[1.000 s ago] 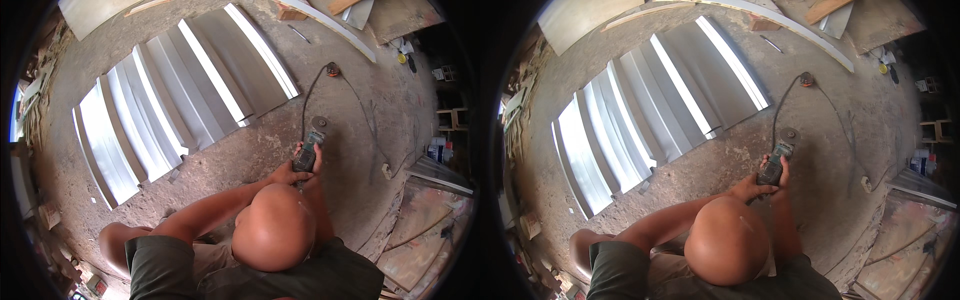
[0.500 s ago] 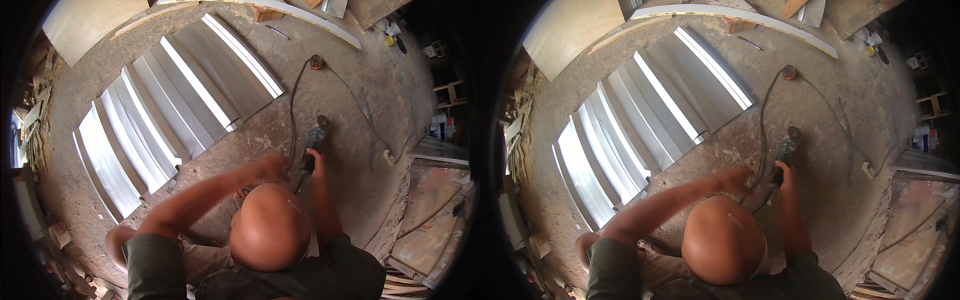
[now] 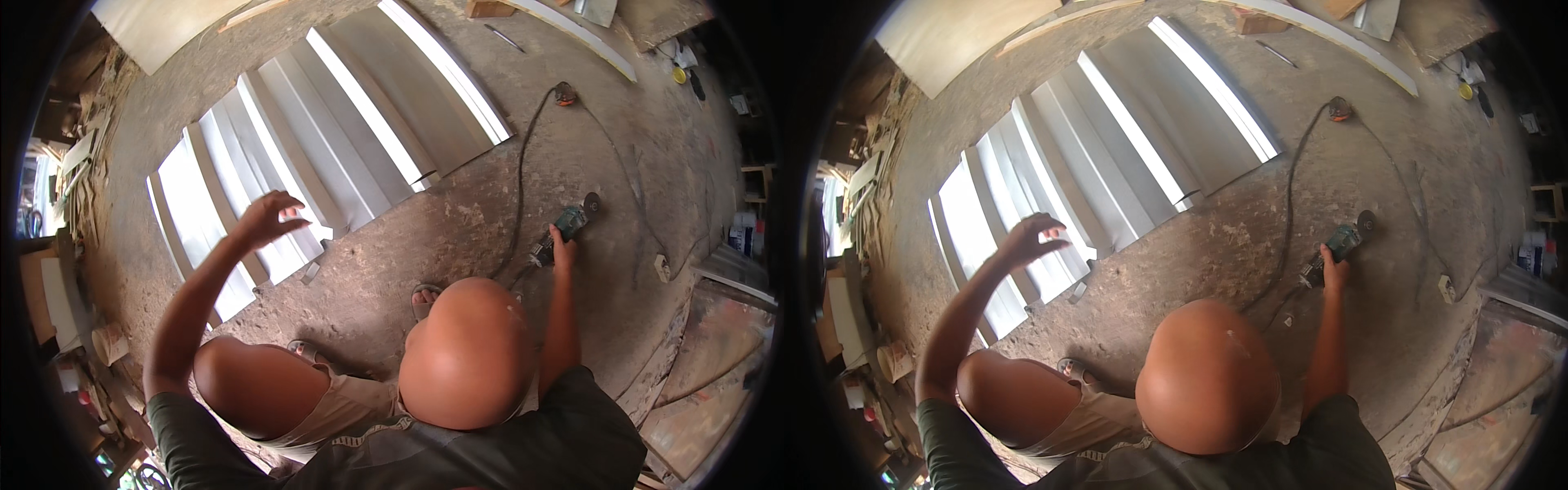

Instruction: The person measures a corrugated metal sheet using a tape measure and a pencil, then cuts it along a marked line using an angle grinder.

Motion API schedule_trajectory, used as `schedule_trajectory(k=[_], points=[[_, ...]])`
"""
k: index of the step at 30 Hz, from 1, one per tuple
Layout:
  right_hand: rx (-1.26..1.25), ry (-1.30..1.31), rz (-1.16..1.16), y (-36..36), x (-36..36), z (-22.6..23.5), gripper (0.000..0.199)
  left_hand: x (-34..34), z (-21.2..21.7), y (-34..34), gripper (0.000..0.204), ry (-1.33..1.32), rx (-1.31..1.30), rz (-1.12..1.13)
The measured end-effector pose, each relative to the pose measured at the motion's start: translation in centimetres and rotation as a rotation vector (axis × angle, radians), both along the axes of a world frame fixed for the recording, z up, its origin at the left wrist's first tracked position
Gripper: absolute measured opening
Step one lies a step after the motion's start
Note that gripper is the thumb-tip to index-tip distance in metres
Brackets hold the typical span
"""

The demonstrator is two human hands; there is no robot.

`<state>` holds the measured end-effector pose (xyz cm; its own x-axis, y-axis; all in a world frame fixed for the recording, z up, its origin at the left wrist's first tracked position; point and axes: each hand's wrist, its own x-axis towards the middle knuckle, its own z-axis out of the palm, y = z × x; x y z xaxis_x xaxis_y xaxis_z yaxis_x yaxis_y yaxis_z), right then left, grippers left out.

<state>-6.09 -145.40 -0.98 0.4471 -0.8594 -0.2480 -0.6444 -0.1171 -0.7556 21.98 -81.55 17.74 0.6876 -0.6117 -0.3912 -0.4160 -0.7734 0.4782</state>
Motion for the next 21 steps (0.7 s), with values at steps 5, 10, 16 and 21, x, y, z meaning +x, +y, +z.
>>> schedule_trajectory(k=[5,10,16,21], points=[[-0.097,0.097,-0.014,1.7,-0.8,0.0,0.065,-5.0,-4.8,1.1,0.055,-0.085,-0.085,-0.058],[-0.366,0.338,0.018,-1.8,-1.0,-0.1,0.08,-6.2,-8.4,-2.7,0.072,-0.201,-0.051,-0.147],[-0.612,0.694,0.159,-0.4,-2.0,2.9,0.082,-6.4,-10.4,-4.7,0.03,-0.237,-0.079,-0.184],[-0.941,0.496,0.36,8.1,0.7,5.7,0.06,-10.1,-10.7,-4.5,0.011,-0.333,-0.118,-0.04]])
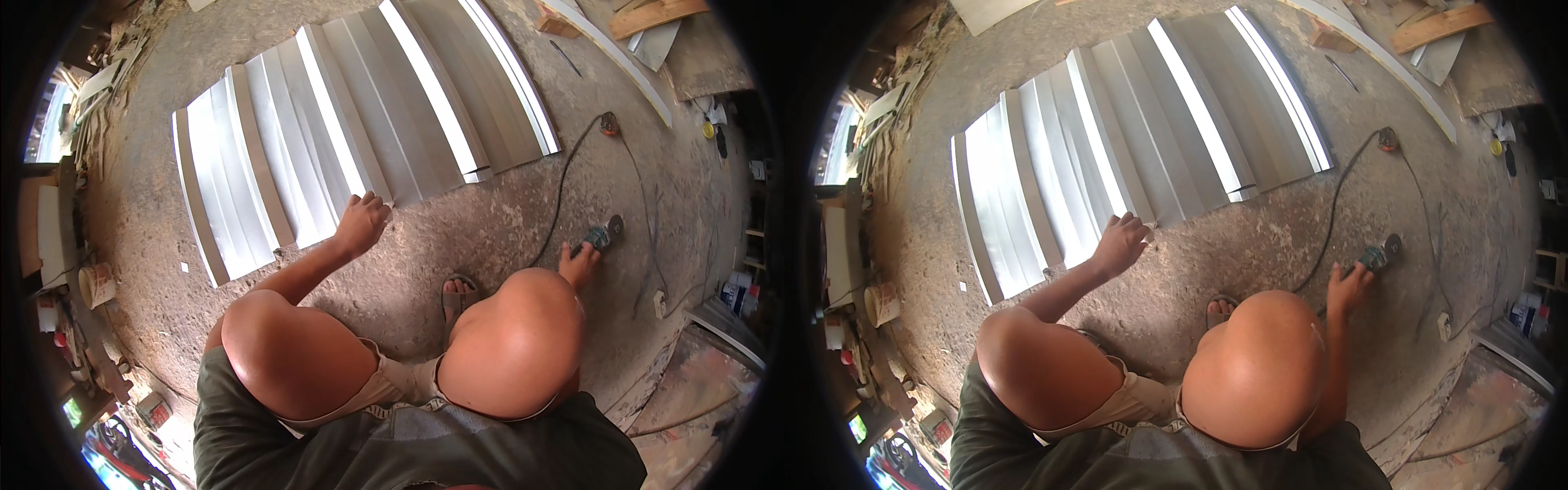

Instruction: The person measures a corrugated metal sheet using a tape measure and a pencil, then cuts it along a marked line using an angle grinder.

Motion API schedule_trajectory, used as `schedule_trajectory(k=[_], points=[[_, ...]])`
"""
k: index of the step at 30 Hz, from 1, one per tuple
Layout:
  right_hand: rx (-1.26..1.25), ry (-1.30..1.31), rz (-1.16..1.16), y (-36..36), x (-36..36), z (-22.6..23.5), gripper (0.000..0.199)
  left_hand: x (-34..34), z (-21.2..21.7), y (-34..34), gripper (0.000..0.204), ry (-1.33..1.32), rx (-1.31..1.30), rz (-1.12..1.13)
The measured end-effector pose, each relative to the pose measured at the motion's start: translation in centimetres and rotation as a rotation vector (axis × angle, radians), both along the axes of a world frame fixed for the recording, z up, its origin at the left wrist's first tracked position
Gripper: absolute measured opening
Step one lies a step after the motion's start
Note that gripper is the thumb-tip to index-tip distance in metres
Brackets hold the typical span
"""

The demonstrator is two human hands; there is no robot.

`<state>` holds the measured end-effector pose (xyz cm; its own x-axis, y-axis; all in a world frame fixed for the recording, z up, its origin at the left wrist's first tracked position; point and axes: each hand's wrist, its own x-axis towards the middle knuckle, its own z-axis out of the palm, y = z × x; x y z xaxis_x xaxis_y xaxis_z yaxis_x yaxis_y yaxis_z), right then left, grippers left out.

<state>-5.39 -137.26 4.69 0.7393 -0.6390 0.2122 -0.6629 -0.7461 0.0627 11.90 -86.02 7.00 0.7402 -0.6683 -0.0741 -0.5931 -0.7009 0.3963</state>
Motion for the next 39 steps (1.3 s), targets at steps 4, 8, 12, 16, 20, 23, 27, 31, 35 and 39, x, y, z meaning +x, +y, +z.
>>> schedule_trajectory(k=[4,8,12,16,20,23,27,31,35,39], points=[[0.593,-0.234,0.398,9.0,5.4,-0.5,0.025,-2.0,-1.5,-2.4,0.015,0.055,-0.039,0.026],[0.644,-0.086,0.98,20.0,10.6,0.5,0.034,0.0,-1.9,-3.8,0.017,0.29,-0.045,0.132],[0.623,-0.037,1.089,27.2,14.7,1.4,0.036,4.0,-1.4,-2.5,0.033,0.665,-0.377,0.369],[0.636,-0.023,1.043,30.4,16.7,0.3,0.03,6.0,1.0,-2.3,0.04,0.942,-0.517,0.609],[0.776,-0.157,0.891,29.9,18.7,-1.7,0.023,7.1,0.7,-2.5,0.039,0.627,-0.444,0.627],[0.934,-0.091,0.775,29.2,19.3,-3.0,0.019,7.8,-0.2,-1.3,0.044,0.075,-0.088,0.37],[1.176,-0.027,0.533,28.8,19.5,-4.4,0.018,9.2,-1.1,-0.3,0.057,0.048,0.381,0.088],[0.913,-0.213,0.9,28.5,18.7,-3.9,0.007,9.4,-1.5,-0.7,0.061,0.006,0.466,0.015],[0.545,-0.144,1.696,31.0,15.6,-2.1,0.003,8.6,-2.3,0.5,0.061,-0.007,0.51,0.025],[0.56,-0.199,1.604,29.0,17.0,-1.2,0.005,9.0,-2.6,-0.1,0.061,-0.048,0.479,0.026]])
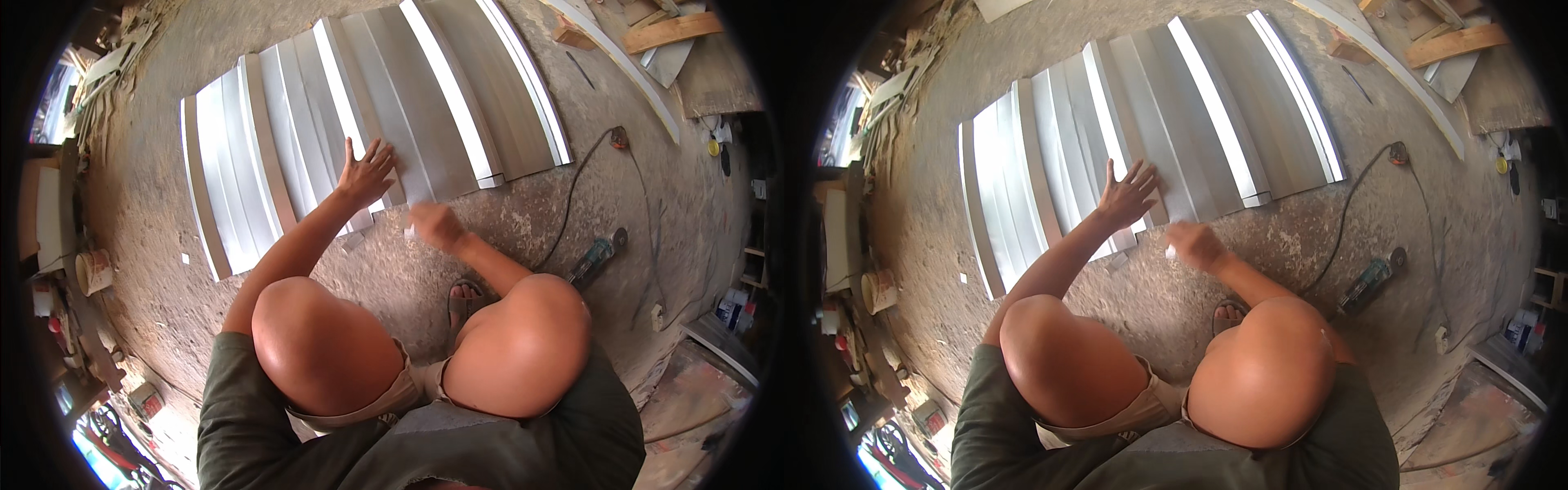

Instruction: The person measures a corrugated metal sheet using a tape measure and a pencil, then cuts it along a marked line using an angle grinder.

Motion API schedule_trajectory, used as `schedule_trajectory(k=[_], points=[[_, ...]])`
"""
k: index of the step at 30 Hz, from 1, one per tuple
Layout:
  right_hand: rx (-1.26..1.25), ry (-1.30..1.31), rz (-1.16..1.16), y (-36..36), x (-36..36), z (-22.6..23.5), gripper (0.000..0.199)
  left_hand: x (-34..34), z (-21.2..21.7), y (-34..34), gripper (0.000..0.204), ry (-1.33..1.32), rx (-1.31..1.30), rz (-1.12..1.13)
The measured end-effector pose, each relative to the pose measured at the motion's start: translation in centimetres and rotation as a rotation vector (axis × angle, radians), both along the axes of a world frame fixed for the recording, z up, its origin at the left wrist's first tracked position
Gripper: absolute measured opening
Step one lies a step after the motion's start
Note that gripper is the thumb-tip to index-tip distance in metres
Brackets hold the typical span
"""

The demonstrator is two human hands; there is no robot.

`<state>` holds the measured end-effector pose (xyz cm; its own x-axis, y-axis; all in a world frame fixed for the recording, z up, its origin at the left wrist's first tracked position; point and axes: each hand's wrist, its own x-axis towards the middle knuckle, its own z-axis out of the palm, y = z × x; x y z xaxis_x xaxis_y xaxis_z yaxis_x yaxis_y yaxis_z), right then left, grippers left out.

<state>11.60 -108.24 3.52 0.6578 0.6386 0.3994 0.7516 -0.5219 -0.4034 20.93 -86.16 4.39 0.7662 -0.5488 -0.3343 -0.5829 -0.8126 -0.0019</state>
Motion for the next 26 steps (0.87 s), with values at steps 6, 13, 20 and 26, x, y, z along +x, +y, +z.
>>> schedule_trajectory(k=[6,13,20,26], points=[[0.209,0.96,-0.292,-4.9,0.9,3.3,0.022,-0.2,-0.2,0.0,0.06,0.035,0.002,0.008],[0.533,1.037,-0.928,-12.5,-0.6,0.4,0.024,-0.4,-0.5,0.1,0.06,0.012,0.0,0.02],[1.517,1.342,-1.185,-12.4,1.6,-1.6,0.018,0.8,2.0,-0.2,0.065,0.183,0.1,-0.093],[1.486,1.027,-1.11,-9.5,1.5,-2.8,0.023,4.4,7.1,-4.1,0.076,0.233,0.242,-0.367]])
